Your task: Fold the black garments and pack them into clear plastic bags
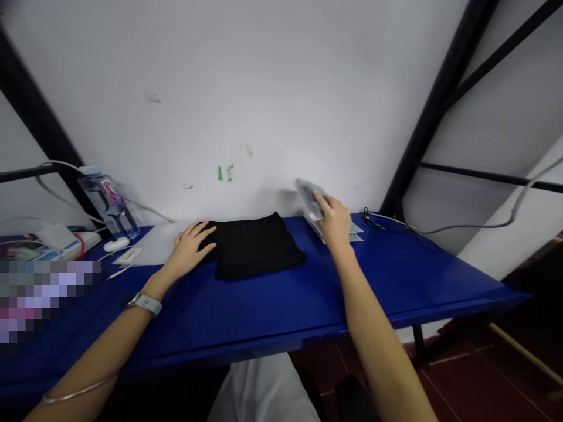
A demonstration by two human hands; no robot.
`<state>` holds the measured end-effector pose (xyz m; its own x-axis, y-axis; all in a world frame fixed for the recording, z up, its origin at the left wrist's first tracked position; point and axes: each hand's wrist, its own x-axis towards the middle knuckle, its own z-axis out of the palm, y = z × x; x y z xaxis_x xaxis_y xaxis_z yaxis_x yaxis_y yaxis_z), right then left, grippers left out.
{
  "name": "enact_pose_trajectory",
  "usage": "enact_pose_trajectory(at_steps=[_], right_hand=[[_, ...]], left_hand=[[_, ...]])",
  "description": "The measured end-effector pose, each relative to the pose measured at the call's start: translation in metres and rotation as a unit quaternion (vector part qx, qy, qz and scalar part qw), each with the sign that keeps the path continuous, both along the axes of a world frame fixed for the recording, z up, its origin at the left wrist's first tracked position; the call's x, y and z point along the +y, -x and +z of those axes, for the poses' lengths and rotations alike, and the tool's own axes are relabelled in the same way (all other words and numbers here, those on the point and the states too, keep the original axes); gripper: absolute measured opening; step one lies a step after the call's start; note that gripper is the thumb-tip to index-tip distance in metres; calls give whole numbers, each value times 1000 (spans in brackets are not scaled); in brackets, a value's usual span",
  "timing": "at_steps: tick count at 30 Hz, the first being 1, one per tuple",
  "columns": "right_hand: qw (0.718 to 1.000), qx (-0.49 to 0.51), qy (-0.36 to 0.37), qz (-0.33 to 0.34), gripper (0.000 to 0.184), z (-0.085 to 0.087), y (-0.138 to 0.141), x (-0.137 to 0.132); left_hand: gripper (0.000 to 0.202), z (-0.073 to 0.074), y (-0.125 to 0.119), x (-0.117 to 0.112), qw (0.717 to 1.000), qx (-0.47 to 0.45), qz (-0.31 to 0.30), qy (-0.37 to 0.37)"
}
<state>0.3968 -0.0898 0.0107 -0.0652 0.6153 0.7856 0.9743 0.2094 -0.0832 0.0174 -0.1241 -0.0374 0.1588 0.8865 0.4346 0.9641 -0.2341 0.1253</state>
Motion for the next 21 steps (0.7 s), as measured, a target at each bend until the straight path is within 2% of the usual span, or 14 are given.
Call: enact_pose_trajectory(at_steps=[2,4,7,10,12,14,18,19,21], right_hand=[[997,-19,38,-62,63,-8,-33,9],[985,-59,142,-80,61,-20,-55,17],[959,-72,264,-77,62,-32,-69,23],[946,-69,309,-63,67,-32,-69,22],[945,-68,317,-45,73,-27,-65,18],[957,-52,286,-17,76,-22,-58,15],[985,35,149,83,55,-17,-25,20],[983,53,131,118,50,-18,-13,25],[968,42,151,198,44,-23,12,36]], left_hand=[[47,-4,2,1,999,-10,-2,50],[51,-6,2,1,993,-12,-12,119],[56,-6,0,-2,976,-8,-20,215],[56,-2,-1,-5,968,-10,-30,247],[57,0,1,-5,965,-17,-43,258],[58,1,5,-6,963,-23,-67,259],[52,6,15,-6,961,-28,-142,237],[48,9,17,-5,959,-36,-163,229],[44,15,21,1,962,-62,-181,193]])
